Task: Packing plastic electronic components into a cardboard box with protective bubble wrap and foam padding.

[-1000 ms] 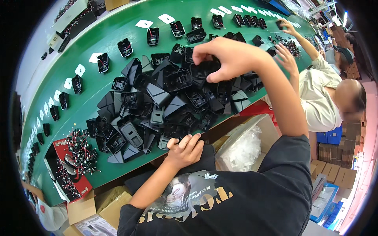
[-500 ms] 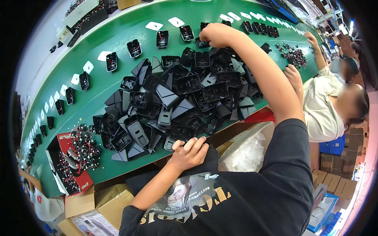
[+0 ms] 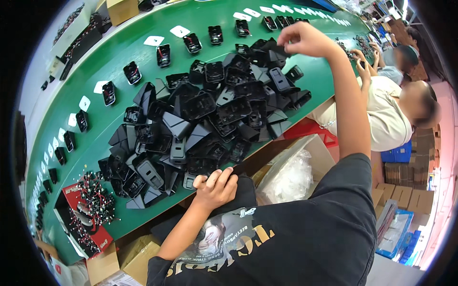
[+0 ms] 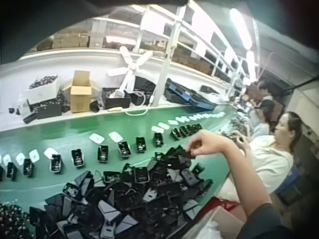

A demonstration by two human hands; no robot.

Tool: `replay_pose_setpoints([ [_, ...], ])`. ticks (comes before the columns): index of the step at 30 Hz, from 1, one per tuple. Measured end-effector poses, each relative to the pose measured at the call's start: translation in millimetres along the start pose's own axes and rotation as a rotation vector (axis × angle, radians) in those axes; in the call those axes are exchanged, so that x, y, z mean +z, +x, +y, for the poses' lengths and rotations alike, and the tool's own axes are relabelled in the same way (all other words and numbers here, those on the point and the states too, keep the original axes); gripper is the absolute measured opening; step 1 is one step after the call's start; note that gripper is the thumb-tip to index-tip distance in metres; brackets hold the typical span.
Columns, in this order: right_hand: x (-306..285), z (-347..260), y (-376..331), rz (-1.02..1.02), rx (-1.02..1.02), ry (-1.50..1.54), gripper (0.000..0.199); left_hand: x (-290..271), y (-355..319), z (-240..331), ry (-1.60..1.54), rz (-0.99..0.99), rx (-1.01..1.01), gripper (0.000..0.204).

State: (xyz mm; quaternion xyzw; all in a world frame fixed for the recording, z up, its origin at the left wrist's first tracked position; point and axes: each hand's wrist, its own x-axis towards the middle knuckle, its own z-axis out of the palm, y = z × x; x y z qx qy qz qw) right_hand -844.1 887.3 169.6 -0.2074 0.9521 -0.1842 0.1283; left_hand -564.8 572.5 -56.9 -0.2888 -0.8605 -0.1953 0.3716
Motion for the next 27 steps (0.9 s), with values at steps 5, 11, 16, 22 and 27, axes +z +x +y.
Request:
replay_pose_setpoints([
  [5, 34, -4, -28, 0.089, 0.076, -0.006, 0.020, -3, 3, -1, 0.015, -0.023, -0.003, 0.009],
  [11, 43, 1, -20, 0.117, -0.054, -0.108, 0.021, -1, 3, -1, 0.011, -0.028, -0.010, 0.011],
  [16, 44, -8, -28, 0.354, -0.191, 0.106, 0.022, -3, 1, -1, -0.048, 0.016, -0.019, 0.012],
  [22, 81, -55, -90, 0.607, -0.282, 0.272, 0.015, -9, 8, -3, -0.298, 0.048, 0.009, 0.017],
  [27, 171, -159, -109, 0.355, -0.799, 1.189, 0.010, -69, -11, -2, -0.182, 0.153, -0.077, 0.015],
])
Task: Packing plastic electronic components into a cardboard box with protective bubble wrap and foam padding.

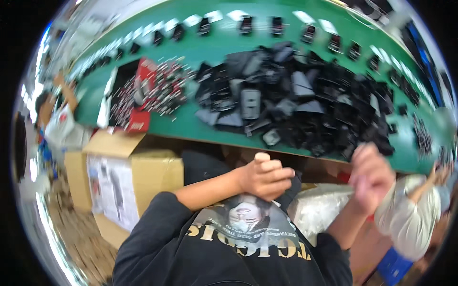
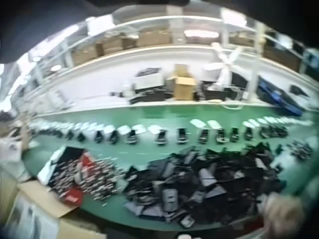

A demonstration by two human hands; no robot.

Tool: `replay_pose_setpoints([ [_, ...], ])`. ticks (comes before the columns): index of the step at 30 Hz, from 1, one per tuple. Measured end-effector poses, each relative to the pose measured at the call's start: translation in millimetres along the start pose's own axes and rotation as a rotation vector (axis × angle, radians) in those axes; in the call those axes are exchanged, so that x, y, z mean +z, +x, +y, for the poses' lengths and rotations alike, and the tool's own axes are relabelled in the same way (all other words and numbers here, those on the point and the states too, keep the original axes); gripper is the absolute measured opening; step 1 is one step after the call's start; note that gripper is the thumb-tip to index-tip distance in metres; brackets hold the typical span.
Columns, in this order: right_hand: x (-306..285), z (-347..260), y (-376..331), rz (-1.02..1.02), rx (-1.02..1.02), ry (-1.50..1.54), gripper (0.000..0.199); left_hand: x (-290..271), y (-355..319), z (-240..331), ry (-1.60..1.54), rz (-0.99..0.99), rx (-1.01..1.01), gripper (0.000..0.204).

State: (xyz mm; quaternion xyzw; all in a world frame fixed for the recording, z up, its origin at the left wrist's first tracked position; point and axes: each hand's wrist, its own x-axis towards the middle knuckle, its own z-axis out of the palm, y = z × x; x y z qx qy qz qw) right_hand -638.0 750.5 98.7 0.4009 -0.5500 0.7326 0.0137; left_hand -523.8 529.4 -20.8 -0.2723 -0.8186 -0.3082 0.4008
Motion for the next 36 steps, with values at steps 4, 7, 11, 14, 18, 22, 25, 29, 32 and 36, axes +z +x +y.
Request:
replay_pose_setpoints([
  [4, 136, 42, -35, -0.224, 0.345, 0.561, 0.009, -114, 6, 42, 0.158, 0.193, -0.196, 0.017],
  [7, 227, 56, -57, -0.453, 0.584, 0.484, 0.006, -229, -22, 61, 0.611, 0.238, -0.357, 0.021],
  [11, 327, 57, -40, -0.983, 0.368, 0.427, 0.004, -387, -133, 107, 1.061, 0.241, -1.084, 0.030],
  [14, 406, 79, -22, -1.210, 0.002, 0.124, 0.019, -473, -231, 112, 1.086, 0.373, -1.624, 0.042],
  [18, 519, 127, -10, -1.241, -0.377, -0.325, 0.045, -524, -314, 98, 1.125, -0.097, -1.875, 0.050],
  [22, 621, 170, -7, -1.235, -0.190, -0.657, 0.056, -499, -310, 97, 1.123, -0.199, -1.780, 0.050],
  [25, 659, 169, -1, -1.263, 0.086, -0.759, 0.058, -501, -299, 94, 1.021, -0.188, -1.815, 0.050],
  [29, 679, 166, -2, -1.206, 0.129, -0.840, 0.059, -510, -288, 98, 0.722, -0.150, -1.939, 0.050],
  [32, 680, 153, 6, -1.208, 0.121, -0.734, 0.072, -513, -283, 100, 0.645, -0.138, -2.040, 0.044],
  [36, 674, 136, 24, -1.162, 0.246, -0.421, 0.072, -513, -285, 95, 0.666, -0.118, -2.011, 0.044],
])
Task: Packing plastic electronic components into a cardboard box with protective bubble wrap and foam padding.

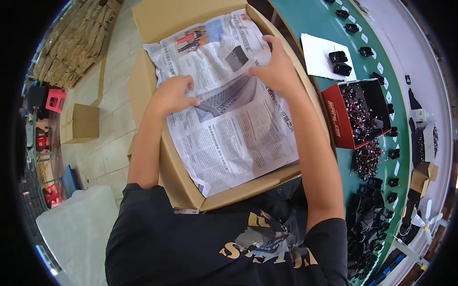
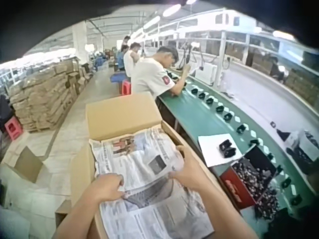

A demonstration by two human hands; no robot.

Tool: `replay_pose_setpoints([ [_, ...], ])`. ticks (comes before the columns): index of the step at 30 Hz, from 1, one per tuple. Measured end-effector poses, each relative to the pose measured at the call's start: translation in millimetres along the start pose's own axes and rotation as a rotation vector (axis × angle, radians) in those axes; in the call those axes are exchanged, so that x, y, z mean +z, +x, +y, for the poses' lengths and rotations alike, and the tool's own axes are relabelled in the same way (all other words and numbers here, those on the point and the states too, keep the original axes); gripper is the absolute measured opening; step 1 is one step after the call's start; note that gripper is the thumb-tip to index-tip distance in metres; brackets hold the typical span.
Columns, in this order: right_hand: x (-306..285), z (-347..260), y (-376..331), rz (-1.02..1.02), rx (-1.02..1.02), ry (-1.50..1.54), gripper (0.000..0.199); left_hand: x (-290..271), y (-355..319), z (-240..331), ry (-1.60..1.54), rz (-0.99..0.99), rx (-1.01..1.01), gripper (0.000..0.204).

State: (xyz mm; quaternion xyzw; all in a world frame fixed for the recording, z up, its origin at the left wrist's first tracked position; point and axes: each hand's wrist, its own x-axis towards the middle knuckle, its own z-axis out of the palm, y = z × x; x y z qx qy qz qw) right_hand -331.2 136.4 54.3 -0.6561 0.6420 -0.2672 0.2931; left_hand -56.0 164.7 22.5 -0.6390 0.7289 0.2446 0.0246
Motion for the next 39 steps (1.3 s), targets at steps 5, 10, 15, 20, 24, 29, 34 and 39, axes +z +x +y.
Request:
replay_pose_setpoints([
  [5, -40, -19, -28, -0.070, -0.119, 0.480, 0.059, 11, -15, -4, 0.080, 0.445, 0.122, 0.053],
  [10, -96, -18, -55, -0.060, -0.259, 0.756, 0.043, 4, -29, 1, -0.508, 0.657, 0.209, 0.066],
  [15, -139, 5, -84, 0.090, -0.309, 0.821, 0.031, -7, -19, 17, -1.290, 0.515, 0.297, 0.074],
  [20, -162, 37, -104, 0.256, -0.311, 0.737, 0.027, -46, -36, 29, -1.396, 0.660, 0.479, 0.081],
  [24, -180, 46, -122, 0.316, -0.330, 0.658, 0.028, -71, -92, 36, -1.371, 0.555, 0.671, 0.087],
  [29, -187, 39, -156, 0.247, -0.422, 0.488, 0.029, -81, -176, 39, -0.886, 0.661, 0.588, 0.058],
  [34, -181, 21, -156, 0.454, -0.950, -0.017, 0.019, -68, -263, 26, -0.330, 1.105, 0.258, 0.031],
  [39, -111, -61, -192, 0.035, -0.588, 0.787, 0.029, -55, -387, -25, -1.038, 1.189, 0.621, 0.015],
])
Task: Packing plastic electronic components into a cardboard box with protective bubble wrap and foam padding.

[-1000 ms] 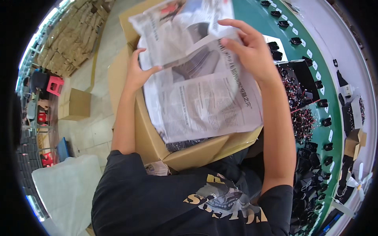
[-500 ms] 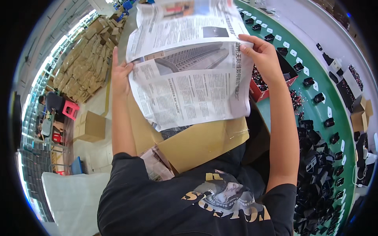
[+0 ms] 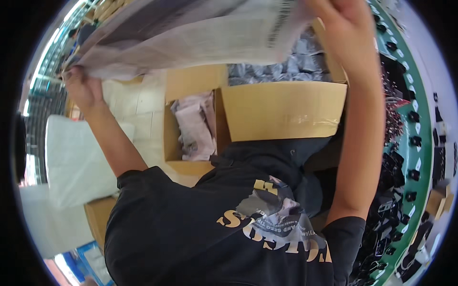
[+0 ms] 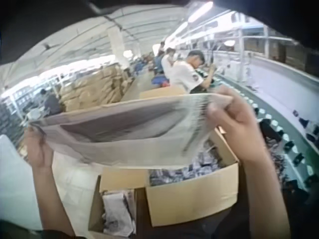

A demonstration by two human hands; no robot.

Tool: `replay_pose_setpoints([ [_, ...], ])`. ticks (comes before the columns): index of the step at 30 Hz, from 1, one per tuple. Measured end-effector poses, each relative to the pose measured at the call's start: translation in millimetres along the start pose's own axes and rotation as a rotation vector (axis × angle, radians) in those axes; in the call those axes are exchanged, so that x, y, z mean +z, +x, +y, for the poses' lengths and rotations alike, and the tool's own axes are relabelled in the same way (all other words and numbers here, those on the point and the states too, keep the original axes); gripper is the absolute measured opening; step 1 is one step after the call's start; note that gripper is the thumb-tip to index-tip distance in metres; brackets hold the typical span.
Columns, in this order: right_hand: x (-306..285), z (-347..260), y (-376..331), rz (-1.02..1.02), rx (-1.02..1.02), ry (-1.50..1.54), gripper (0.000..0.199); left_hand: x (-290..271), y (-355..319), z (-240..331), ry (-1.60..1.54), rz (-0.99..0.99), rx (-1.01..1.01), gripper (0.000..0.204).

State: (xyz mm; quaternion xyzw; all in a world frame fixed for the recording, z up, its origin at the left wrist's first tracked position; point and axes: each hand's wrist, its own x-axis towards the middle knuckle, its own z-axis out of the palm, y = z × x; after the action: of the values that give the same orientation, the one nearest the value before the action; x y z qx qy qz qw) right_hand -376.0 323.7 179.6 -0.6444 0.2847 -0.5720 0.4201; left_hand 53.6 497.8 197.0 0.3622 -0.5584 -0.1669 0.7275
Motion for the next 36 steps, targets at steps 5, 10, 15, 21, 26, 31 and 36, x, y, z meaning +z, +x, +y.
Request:
replay_pose_setpoints([
  [5, 140, 48, -68, -0.386, 0.132, -0.059, 0.025, -135, -48, 15, 0.621, 0.414, 0.001, 0.021],
  [10, 221, 107, -151, -0.788, 0.523, -0.016, 0.032, -216, -156, -19, 0.950, 0.278, -0.632, 0.022],
  [15, 254, 185, -204, -0.846, 0.672, -0.264, 0.035, -257, -235, -101, 0.803, 0.266, -0.975, 0.027],
  [21, 309, 364, -275, -0.282, 0.594, -0.170, 0.044, -281, -348, -182, 1.543, 0.176, -0.661, 0.040],
  [26, 275, 324, -266, 0.071, 1.261, 0.410, 0.058, -132, -320, -253, 0.972, 0.150, -1.163, 0.034],
  [31, 266, 275, -295, -0.514, 1.185, 0.424, 0.052, -142, -442, -331, 0.764, 0.104, -0.927, 0.041],
  [36, 205, 259, -283, -0.922, 1.014, 0.364, 0.047, -81, -356, -326, 0.900, 0.130, -1.076, 0.044],
])
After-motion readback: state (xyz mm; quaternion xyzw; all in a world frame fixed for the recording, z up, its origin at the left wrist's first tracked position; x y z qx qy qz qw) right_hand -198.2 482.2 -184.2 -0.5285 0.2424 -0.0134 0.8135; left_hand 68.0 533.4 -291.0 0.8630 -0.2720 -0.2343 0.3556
